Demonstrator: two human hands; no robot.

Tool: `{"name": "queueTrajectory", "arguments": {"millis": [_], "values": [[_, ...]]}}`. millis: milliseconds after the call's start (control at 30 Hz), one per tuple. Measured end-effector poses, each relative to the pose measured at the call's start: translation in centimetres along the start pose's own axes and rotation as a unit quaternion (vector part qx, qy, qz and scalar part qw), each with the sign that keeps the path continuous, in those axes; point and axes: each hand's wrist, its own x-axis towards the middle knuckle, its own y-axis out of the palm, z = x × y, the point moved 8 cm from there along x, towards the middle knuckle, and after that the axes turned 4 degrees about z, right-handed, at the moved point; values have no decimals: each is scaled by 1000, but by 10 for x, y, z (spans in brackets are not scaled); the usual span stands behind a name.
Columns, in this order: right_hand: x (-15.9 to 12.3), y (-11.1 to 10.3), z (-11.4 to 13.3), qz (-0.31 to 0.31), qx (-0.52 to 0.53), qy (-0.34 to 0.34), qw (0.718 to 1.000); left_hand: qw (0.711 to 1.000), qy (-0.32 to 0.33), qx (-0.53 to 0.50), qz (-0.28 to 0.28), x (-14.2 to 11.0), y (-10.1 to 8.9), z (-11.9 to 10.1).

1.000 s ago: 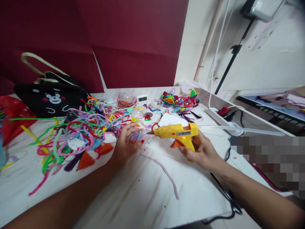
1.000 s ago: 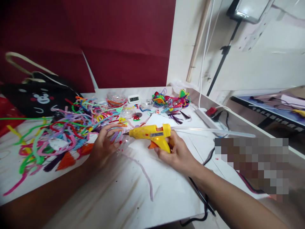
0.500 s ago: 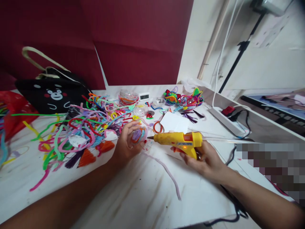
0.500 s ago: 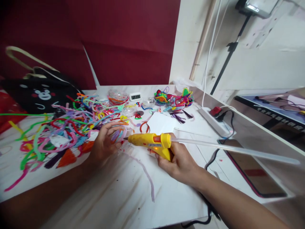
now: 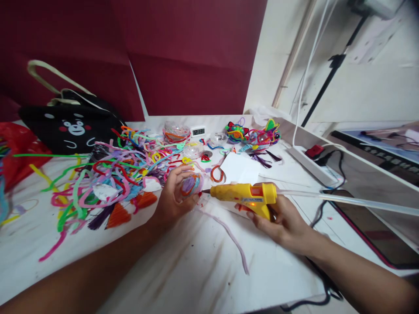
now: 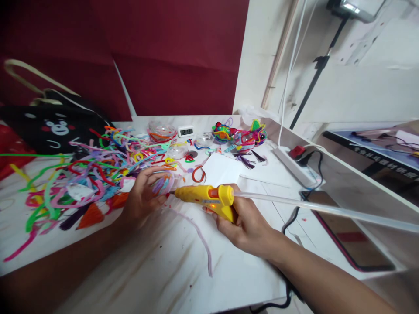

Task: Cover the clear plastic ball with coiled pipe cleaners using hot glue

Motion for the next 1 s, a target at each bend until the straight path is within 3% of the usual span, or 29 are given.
{"name": "queueTrajectory", "arguments": {"millis": [333,633,1000], "values": [[-1,0,-3,9,5,16,1000,1000,-13,-3,-20,-3,5,-8],[0,0,0,10,47,37,998,1000,-20,2,-16,-1,0,2],[-3,0,0,11,-11,22,1000,1000,-10,14,-4,0,-1,7]]}}
